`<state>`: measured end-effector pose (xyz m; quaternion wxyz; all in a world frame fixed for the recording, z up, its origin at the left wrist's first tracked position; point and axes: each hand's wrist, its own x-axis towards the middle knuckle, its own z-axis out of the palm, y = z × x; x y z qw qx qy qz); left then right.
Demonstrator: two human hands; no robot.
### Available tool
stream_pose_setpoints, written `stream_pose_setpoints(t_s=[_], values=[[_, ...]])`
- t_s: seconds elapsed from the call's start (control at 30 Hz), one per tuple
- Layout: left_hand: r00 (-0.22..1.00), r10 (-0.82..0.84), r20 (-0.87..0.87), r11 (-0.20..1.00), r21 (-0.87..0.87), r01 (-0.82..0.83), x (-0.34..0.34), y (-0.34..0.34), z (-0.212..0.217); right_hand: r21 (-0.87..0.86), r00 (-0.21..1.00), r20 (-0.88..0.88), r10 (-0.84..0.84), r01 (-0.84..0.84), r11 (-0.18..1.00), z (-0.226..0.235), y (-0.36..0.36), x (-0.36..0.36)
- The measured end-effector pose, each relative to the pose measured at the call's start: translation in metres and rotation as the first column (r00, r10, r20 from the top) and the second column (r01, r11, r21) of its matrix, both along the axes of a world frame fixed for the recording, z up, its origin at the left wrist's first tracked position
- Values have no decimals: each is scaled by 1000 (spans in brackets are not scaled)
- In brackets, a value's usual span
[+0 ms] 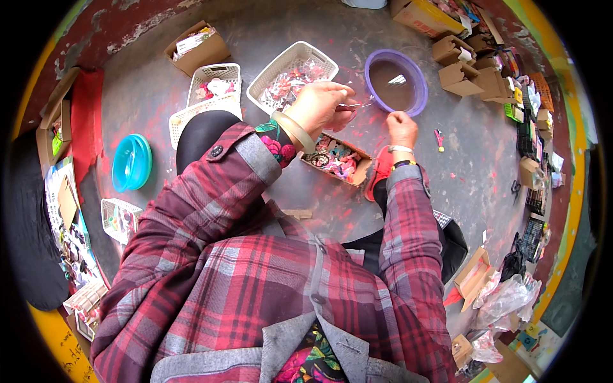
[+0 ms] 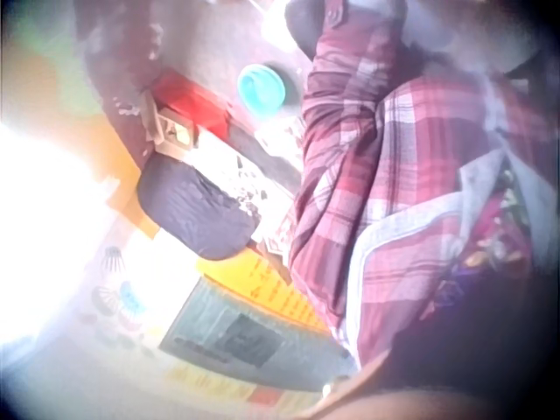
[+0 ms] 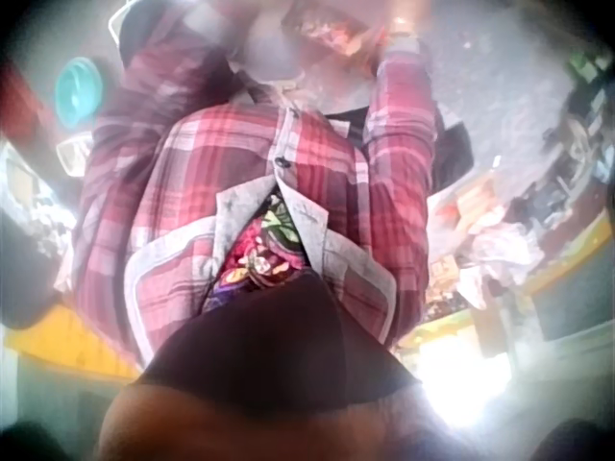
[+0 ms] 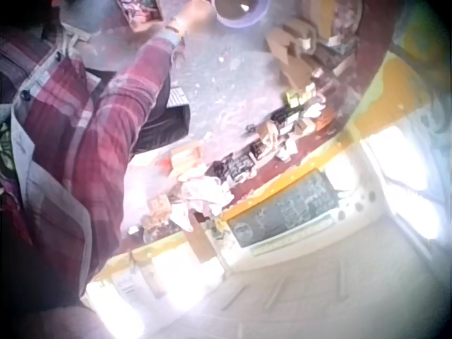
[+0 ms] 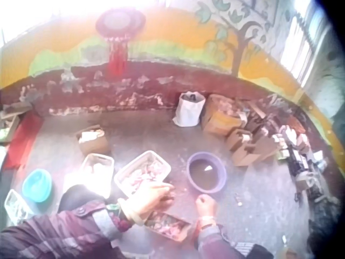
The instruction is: The person sits on the floor and wraps small decorative items, such as flowers and figurines, in clear plastic bags. They pick items from a white basket, seal the bags, and place the wrapped items into a cardboard box.
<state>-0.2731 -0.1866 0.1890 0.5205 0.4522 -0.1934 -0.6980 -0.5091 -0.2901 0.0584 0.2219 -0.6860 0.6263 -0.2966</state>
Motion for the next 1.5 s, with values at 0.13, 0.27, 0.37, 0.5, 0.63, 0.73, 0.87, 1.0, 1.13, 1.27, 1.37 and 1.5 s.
stream_pose_setpoints(t_s=[0.13,0.27,0.37,0.5,0.63,0.73,0.87,1.0,1.13,1.27,1.37,1.5], values=[[1000,-16,5,1000,8,16,-1,1,6,10,890,-407,206,-222,975,-51,15,-5],[1000,-11,0,1000,5,11,0,1,7,247,739,-509,440,-364,898,-68,37,3],[1000,-19,5,1000,-11,19,-1,-1,3,442,672,-489,556,-359,822,-67,45,8],[1000,-23,5,1000,3,23,-2,2,8,518,656,-448,607,-363,775,-66,46,7],[1000,-25,0,1000,-11,25,1,3,7,526,739,-357,571,-346,777,-35,45,10],[999,-36,-17,999,-12,36,-1,1,8,422,843,-243,480,-354,835,-30,27,-7],[994,-55,-99,998,-14,54,0,2,6,431,934,-35,356,-307,848,29,9,-13],[984,-51,-170,996,-78,38,-1,3,2,505,935,337,110,-278,817,128,26,11],[957,-63,-284,993,-111,32,-9,2,5,489,720,691,-70,-393,779,163,60,23],[947,-70,-315,993,-115,35,-16,1,9,393,615,789,-19,-481,784,160,66,38],[937,-82,-340,992,-123,42,-18,1,11,356,582,811,-57,-415,837,153,67,39],[938,-75,-338,991,-132,32,-19,1,11,341,590,803,-87,-335,878,157,68,44]])
